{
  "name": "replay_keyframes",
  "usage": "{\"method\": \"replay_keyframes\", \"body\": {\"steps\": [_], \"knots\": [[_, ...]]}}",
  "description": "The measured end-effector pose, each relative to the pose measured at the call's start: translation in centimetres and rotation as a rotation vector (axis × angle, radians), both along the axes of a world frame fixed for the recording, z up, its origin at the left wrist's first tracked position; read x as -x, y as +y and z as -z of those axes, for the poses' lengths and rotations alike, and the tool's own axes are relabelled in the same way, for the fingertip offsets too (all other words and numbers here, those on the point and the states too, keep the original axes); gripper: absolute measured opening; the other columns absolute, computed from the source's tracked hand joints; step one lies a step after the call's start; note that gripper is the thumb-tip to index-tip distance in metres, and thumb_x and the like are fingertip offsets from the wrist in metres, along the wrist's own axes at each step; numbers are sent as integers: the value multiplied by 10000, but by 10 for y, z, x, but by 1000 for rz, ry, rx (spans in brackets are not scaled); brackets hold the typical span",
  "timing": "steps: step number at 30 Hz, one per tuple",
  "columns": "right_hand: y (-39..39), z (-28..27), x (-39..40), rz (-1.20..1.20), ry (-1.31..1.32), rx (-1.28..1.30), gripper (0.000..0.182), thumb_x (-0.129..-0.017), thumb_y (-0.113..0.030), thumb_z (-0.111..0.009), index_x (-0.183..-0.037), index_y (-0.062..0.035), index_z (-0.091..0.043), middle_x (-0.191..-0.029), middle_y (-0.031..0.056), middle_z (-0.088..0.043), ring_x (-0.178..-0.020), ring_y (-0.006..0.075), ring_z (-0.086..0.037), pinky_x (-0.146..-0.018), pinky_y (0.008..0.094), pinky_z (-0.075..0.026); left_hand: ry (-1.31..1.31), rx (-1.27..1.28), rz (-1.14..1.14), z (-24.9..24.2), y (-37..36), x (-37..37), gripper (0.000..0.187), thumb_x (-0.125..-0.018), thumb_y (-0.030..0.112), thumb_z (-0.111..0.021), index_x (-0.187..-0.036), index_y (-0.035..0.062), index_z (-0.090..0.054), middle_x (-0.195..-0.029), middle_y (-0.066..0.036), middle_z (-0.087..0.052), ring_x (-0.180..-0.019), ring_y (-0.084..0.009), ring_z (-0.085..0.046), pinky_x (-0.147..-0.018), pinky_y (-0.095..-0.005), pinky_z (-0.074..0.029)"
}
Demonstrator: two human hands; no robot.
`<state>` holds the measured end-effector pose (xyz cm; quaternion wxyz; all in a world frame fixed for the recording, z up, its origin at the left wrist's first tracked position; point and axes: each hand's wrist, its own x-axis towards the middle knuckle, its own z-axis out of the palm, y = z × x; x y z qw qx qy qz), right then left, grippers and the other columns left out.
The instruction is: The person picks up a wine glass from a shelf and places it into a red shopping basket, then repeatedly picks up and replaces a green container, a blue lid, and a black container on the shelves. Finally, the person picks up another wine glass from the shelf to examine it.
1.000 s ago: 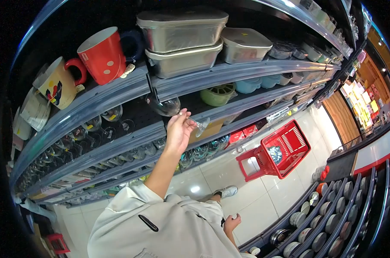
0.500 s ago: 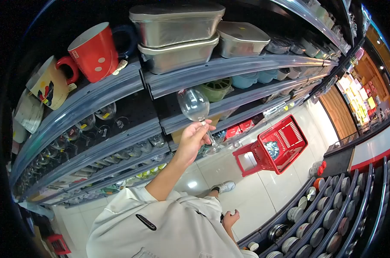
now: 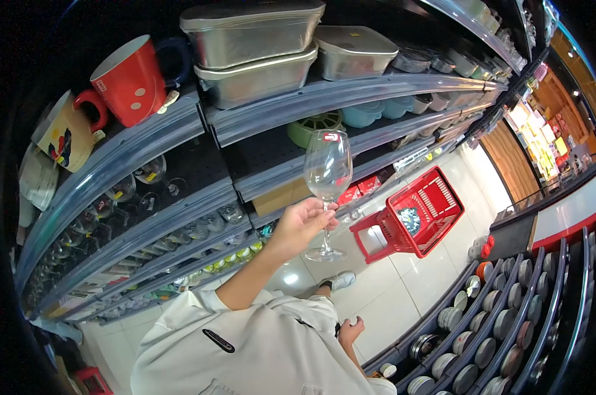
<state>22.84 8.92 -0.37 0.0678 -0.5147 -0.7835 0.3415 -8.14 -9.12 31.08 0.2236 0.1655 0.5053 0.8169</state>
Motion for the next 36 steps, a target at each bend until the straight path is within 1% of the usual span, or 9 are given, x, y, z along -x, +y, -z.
{"method": "replay_keyframes", "body": {"steps": [10,21,23,26,29,30,32,34,36], "knots": [[-5,-12,32,-82,165,67,469,-803,-117,-563,-1221,55,-439,-1170,239,-459,-884,299,-564,-773,362,-484,148,-20,1,-29,-4,-28,330,-842,14,-647,-1145,-19,-519,-985,-77,-618,-909,-131,-606,-826,-264,-483],[0,8,24,-124,90,50,491,-792,-116,-555,-1233,57,-427,-1161,239,-456,-1004,326,-512,-838,383,-458,240,14,-3,-59,-22,-50,368,-755,0,-726,-1083,-4,-560,-1018,-91,-641,-911,-155,-610,-839,-288,-483],[-2,1,21,-68,69,86,480,-791,-114,-544,-1227,55,-432,-1144,241,-462,-1043,341,-482,-882,396,-426,677,70,-170,-55,-23,-45,275,-731,-8,-719,-982,3,-605,-924,-115,-659,-893,-207,-626,-830,-302,-485],[0,16,15,-11,47,61,464,-787,-108,-536,-1213,49,-442,-1123,240,-473,-1030,346,-486,-902,398,-410,853,56,-270,-23,-8,-31,396,-667,131,-776,-1004,12,-607,-849,-119,-645,-818,-215,-659,-734,-304,-510],[9,85,-7,-54,159,-85,446,-779,-93,-523,-1197,45,-453,-1113,242,-481,-1024,356,-484,-914,398,-400,736,-143,-132,-23,6,-27,369,-659,74,-765,-998,26,-627,-866,-113,-641,-813,-229,-645,-732,-317,-514],[-1,62,-2,-30,160,-80,446,-779,-93,-523,-1197,45,-453,-1113,242,-481,-1024,356,-484,-914,398,-400,672,-236,-76,-23,10,-26,360,-656,46,-759,-995,33,-637,-874,-111,-638,-810,-236,-638,-731,-323,-516],[-14,14,8,13,124,32,426,-775,-84,-513,-1179,45,-467,-1117,247,-482,-1027,361,-482,-919,396,-396,713,-167,-16,-23,13,-27,360,-677,14,-750,-1021,34,-647,-900,-85,-606,-838,-193,-614,-729,-307,-514],[-19,18,4,7,124,-12,419,-776,-85,-514,-1173,44,-474,-1120,247,-483,-1038,363,-479,-925,397,-393,605,-66,-8,-11,21,-33,310,-741,33,-745,-1022,-2,-620,-963,-81,-528,-930,-177,-549,-811,-258,-486],[-25,21,-3,-6,119,-58,413,-777,-86,-515,-1167,44,-480,-1123,248,-484,-1049,365,-476,-931,397,-389,681,129,11,0,22,-35,278,-857,82,-647,-1124,29,-592,-965,-55,-517,-878,-124,-526,-777,-234,-459]]}}
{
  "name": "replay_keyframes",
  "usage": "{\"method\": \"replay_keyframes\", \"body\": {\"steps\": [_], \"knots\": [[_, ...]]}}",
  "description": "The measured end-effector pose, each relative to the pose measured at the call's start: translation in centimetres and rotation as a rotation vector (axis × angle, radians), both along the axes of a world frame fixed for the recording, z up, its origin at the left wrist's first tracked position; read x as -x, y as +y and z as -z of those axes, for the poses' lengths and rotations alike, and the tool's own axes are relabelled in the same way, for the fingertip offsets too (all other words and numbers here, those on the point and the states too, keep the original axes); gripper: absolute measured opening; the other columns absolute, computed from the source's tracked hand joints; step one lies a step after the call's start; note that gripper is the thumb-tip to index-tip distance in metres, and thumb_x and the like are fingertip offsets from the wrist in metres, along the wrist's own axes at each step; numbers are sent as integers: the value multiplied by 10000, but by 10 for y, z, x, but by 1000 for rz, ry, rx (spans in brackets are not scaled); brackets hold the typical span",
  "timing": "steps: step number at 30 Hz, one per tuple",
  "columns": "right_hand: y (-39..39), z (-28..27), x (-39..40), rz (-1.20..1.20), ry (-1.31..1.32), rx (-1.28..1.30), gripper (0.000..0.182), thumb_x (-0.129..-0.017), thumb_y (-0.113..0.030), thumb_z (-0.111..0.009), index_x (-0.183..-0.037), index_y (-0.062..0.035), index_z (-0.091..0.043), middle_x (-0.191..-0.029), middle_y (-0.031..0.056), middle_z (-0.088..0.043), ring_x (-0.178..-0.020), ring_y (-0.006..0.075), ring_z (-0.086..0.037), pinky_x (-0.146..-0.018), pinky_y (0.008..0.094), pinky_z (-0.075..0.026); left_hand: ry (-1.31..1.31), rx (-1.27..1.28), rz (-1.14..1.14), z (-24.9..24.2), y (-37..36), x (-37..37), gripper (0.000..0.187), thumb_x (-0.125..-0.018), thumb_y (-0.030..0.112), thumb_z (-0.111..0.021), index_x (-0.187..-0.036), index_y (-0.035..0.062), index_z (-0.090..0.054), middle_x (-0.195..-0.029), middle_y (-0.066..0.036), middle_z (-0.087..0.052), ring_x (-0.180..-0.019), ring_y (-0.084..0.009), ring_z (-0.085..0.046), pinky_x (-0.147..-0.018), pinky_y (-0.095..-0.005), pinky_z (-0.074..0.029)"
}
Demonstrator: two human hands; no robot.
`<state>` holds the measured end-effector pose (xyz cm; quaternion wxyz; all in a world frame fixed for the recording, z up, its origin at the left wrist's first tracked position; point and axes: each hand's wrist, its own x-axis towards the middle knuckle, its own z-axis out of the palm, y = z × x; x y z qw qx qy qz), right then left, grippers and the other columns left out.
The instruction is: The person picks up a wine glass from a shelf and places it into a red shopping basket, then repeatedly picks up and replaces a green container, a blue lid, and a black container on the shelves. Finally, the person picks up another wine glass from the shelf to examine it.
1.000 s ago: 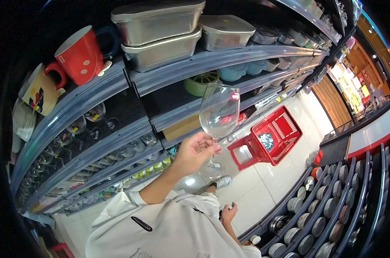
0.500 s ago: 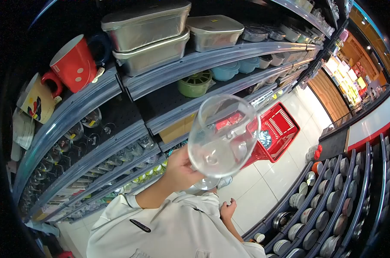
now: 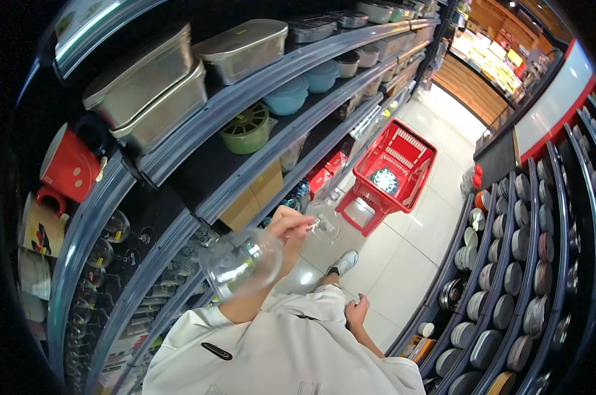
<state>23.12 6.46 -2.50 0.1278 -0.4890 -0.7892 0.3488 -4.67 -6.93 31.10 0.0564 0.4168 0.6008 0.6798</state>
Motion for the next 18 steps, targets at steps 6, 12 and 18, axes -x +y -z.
{"method": "replay_keyframes", "body": {"steps": [6,12,18], "knots": [[-10,-11,-8,59,-17,34,401,-786,-115,-521,-1153,47,-506,-1151,242,-482,-1060,360,-490,-900,391,-432,-912,-157,99,21,20,-5,302,-965,215,-499,-1148,-21,-540,-929,-59,-577,-789,-101,-524,-725,-237,-455],[-7,-5,-10,20,-54,5,418,-785,-106,-525,-1178,31,-494,-1151,241,-477,-1032,350,-512,-840,372,-477,-973,124,290,24,4,-11,297,-934,143,-537,-1180,-14,-482,-950,-89,-632,-753,-128,-613,-708,-260,-505],[-1,-6,-1,0,4,112,426,-789,-114,-527,-1184,38,-474,-1155,264,-452,-1070,391,-469,-939,407,-401,-646,233,280,15,-15,-35,283,-867,69,-601,-1126,-9,-515,-933,-130,-654,-764,-174,-650,-707,-263,-522]]}}
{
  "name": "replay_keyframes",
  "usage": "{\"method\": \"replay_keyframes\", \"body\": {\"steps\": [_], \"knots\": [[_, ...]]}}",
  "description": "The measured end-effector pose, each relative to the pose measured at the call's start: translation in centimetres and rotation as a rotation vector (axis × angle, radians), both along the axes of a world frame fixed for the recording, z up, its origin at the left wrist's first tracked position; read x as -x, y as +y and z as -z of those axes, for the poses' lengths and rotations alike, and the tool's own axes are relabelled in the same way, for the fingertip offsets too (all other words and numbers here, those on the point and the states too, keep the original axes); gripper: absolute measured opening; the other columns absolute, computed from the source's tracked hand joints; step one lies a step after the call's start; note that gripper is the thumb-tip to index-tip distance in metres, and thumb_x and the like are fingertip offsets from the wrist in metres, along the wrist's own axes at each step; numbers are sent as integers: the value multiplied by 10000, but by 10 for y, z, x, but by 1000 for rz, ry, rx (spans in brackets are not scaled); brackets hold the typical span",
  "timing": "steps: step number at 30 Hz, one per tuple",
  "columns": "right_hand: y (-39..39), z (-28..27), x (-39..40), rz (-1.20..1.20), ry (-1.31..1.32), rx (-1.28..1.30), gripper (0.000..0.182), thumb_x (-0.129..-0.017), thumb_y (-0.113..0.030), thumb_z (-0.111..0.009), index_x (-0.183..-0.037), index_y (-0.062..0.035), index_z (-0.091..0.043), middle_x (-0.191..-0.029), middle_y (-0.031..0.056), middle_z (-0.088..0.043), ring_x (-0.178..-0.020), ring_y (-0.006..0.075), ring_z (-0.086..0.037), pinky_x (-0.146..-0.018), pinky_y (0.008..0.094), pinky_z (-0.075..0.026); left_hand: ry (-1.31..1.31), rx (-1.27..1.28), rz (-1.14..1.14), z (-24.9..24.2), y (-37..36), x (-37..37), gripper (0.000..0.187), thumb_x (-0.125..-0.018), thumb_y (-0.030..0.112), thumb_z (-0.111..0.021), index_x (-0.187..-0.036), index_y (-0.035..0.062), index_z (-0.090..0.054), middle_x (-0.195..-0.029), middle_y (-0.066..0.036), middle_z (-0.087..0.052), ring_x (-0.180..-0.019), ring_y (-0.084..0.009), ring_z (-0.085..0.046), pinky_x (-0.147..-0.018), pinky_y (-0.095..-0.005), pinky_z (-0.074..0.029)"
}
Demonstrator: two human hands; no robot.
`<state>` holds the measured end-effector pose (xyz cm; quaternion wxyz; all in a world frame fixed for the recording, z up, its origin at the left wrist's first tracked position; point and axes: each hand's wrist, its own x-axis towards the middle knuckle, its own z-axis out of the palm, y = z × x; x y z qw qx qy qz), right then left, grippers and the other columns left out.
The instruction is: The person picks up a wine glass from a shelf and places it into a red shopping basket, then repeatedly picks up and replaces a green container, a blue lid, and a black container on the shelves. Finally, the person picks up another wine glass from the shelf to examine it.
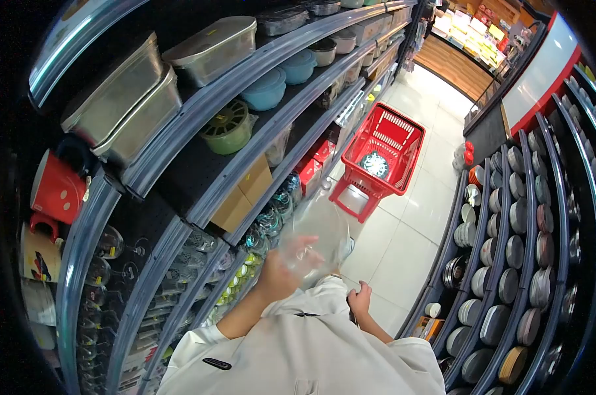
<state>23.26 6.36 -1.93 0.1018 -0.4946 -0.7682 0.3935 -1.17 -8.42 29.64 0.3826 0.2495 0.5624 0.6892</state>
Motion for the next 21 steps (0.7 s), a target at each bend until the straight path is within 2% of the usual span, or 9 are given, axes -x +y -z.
{"method": "replay_keyframes", "body": {"steps": [2,4,6,10,12,13,16,17,21], "knots": [[1,10,-1,-11,19,24,428,-789,-113,-527,-1191,24,-473,-1151,261,-455,-1074,395,-466,-944,407,-398,882,-323,-238,5,0,3,349,-777,21,-675,-1100,26,-543,-996,-114,-640,-899,-247,-635,-790,-325,-512],[1,-1,-1,-15,-19,8,418,-790,-114,-526,-1182,20,-480,-1152,260,-455,-1075,395,-467,-941,407,-401,871,-470,-192,0,2,5,434,-709,6,-726,-1102,53,-548,-1000,-114,-637,-925,-304,-618,-813,-355,-506],[-1,-12,0,-17,-60,-11,408,-790,-116,-525,-1174,16,-488,-1153,259,-456,-1075,394,-468,-938,407,-404,853,-311,-277,-5,8,0,358,-737,56,-733,-1059,52,-576,-950,-108,-648,-867,-270,-632,-770,-334,-511],[1,-7,-6,30,-52,16,377,-794,-126,-522,-1141,20,-509,-1140,253,-460,-1057,390,-479,-924,405,-414,701,-261,-153,10,19,-9,223,-794,60,-695,-995,34,-604,-885,-80,-657,-812,-201,-638,-723,-304,-509],[0,-5,-12,15,-66,-25,369,-795,-130,-522,-1132,21,-515,-1133,253,-461,-1050,389,-482,-918,404,-418,-54,50,-18,-2,24,-19,121,-907,122,-567,-911,15,-623,-783,-46,-650,-747,-112,-605,-676,-243,-489],[0,-4,-12,23,-63,-27,369,-794,-128,-525,-1132,20,-515,-1125,251,-463,-1035,388,-490,-899,400,-430,-60,14,68,4,22,-18,104,-908,112,-571,-910,22,-623,-777,-10,-626,-721,-58,-561,-618,-215,-459],[4,0,-11,17,-56,-64,367,-793,-123,-532,-1132,17,-517,-1116,247,-466,-982,377,-519,-848,388,-459,4,-68,84,6,20,-25,76,-885,92,-593,-873,19,-612,-769,-31,-614,-685,-75,-550,-596,-221,-444],[5,1,-12,-7,-51,-103,364,-793,-120,-536,-1130,14,-518,-1114,246,-467,-943,367,-540,-817,382,-476,307,-85,103,18,18,-23,196,-845,105,-642,-999,-1,-581,-847,-69,-625,-755,-140,-596,-709,-236,-461],[8,-2,0,57,-42,18,355,-796,-119,-545,-1125,10,-519,-1108,239,-467,-860,342,-571,-772,373,-495,563,-179,-26,29,18,-18,293,-865,223,-614,-1064,11,-578,-975,-108,-567,-897,-193,-549,-805,-295,-465]]}}
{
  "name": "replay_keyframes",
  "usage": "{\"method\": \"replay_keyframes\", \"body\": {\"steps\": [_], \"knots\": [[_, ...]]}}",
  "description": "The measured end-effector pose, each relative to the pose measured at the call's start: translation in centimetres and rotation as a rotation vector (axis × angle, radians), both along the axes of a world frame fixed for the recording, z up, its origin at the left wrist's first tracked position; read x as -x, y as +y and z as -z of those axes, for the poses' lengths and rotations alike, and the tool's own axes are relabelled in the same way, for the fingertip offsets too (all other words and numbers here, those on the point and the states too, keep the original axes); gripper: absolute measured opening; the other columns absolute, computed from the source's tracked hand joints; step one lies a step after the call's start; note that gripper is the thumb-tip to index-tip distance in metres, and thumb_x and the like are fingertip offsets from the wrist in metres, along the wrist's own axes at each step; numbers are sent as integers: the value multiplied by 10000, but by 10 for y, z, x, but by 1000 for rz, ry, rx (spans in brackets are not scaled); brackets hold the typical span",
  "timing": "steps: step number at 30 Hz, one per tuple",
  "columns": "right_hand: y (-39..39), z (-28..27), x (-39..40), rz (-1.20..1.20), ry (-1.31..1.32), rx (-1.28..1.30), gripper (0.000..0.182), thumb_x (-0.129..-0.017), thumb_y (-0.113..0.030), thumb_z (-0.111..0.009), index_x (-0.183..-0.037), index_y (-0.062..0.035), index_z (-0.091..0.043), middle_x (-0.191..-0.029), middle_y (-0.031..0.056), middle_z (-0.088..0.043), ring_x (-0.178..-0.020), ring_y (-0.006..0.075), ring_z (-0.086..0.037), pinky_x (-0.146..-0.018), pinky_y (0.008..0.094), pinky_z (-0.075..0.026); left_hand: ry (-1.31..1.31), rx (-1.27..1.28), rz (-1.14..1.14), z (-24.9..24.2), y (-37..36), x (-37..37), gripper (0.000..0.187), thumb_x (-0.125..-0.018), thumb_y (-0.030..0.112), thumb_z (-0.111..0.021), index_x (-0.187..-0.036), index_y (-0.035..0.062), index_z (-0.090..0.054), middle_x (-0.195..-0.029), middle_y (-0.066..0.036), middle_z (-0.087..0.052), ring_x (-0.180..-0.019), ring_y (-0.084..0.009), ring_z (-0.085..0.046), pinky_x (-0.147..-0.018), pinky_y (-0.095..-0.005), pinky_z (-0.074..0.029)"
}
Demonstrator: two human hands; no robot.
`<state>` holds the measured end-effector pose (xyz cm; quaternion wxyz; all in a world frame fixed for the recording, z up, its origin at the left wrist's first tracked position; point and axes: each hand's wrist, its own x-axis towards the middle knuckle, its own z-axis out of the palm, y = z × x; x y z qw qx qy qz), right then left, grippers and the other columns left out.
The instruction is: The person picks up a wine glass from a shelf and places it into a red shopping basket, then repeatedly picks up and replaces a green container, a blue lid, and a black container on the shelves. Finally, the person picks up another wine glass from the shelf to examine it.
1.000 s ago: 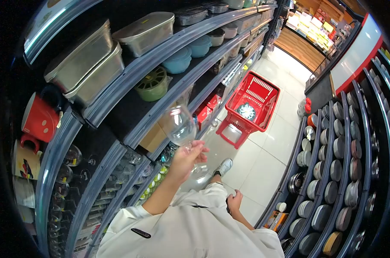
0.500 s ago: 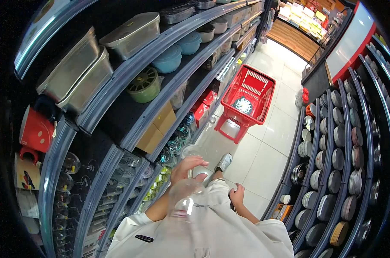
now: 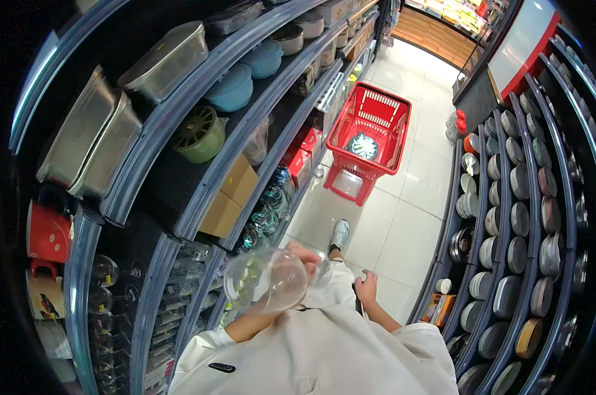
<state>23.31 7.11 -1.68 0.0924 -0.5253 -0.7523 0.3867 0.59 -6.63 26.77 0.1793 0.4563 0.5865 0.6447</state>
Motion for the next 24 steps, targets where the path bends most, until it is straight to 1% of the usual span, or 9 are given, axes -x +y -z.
{"method": "replay_keyframes", "body": {"steps": [1,3,7,11,13,17,19,22,24], "knots": [[1,0,2,-8,5,-13,350,-798,-122,-546,-1121,8,-520,-1105,235,-466,-845,333,-576,-775,373,-496,-2,6,5,-5,1,-1,293,-865,223,-614,-1064,11,-578,-975,-108,-567,-897,-193,-549,-805,-295,-465],[2,1,3,-7,6,-20,345,-799,-126,-548,-1117,7,-521,-1102,231,-465,-829,325,-580,-777,373,-496,-286,124,-12,-16,7,1,359,-896,266,-558,-1162,25,-552,-1007,-116,-555,-922,-202,-541,-797,-302,-467],[3,-1,4,14,35,-31,336,-802,-129,-543,-1108,8,-522,-1094,224,-464,-838,323,-578,-783,374,-493,-145,358,17,-22,3,9,356,-904,193,-527,-1214,17,-520,-1030,-134,-588,-960,-217,-598,-770,-317,-490],[2,-1,-2,-45,-23,-76,358,-805,-140,-544,-1131,6,-520,-1125,226,-457,-840,317,-582,-800,372,-487,-100,319,60,14,-4,2,303,-919,104,-471,-1201,6,-523,-1049,-135,-597,-905,-237,-633,-722,-337,-522],[-2,-2,-6,-22,-15,-23,366,-806,-143,-544,-1139,6,-519,-1139,226,-454,-835,312,-586,-805,369,-486,-747,283,95,25,-4,-7,277,-930,52,-451,-1197,8,-511,-896,-83,-633,-747,-196,-666,-669,-292,-551],[-7,-9,-13,13,-49,61,373,-809,-148,-549,-1147,7,-521,-1157,227,-448,-808,294,-593,-803,358,-484,-974,300,58,20,-11,-18,277,-950,74,-442,-1214,-1,-475,-873,-79,-611,-794,-225,-662,-745,-355,-557],[-10,-8,-18,16,-67,92,370,-811,-149,-550,-1145,8,-521,-1154,226,-447,-797,289,-593,-800,359,-483,-1087,23,-56,24,-12,-28,276,-964,101,-446,-1223,6,-427,-844,-79,-588,-847,-238,-654,-812,-392,-534],[-13,-3,-27,-15,-90,83,367,-809,-145,-551,-1142,7,-522,-1139,223,-454,-793,290,-587,-792,363,-482,-877,-68,-32,38,-18,-31,264,-971,118,-445,-1208,8,-409,-989,-123,-594,-941,-258,-640,-853,-371,-509],[-12,-2,-29,-26,-63,34,356,-800,-143,-541,-1117,18,-542,-1113,247,-468,-834,330,-588,-769,367,-510,-730,-106,-24,51,-18,-26,242,-973,130,-448,-1181,8,-420,-957,-112,-599,-931,-249,-640,-846,-353,-505]]}}
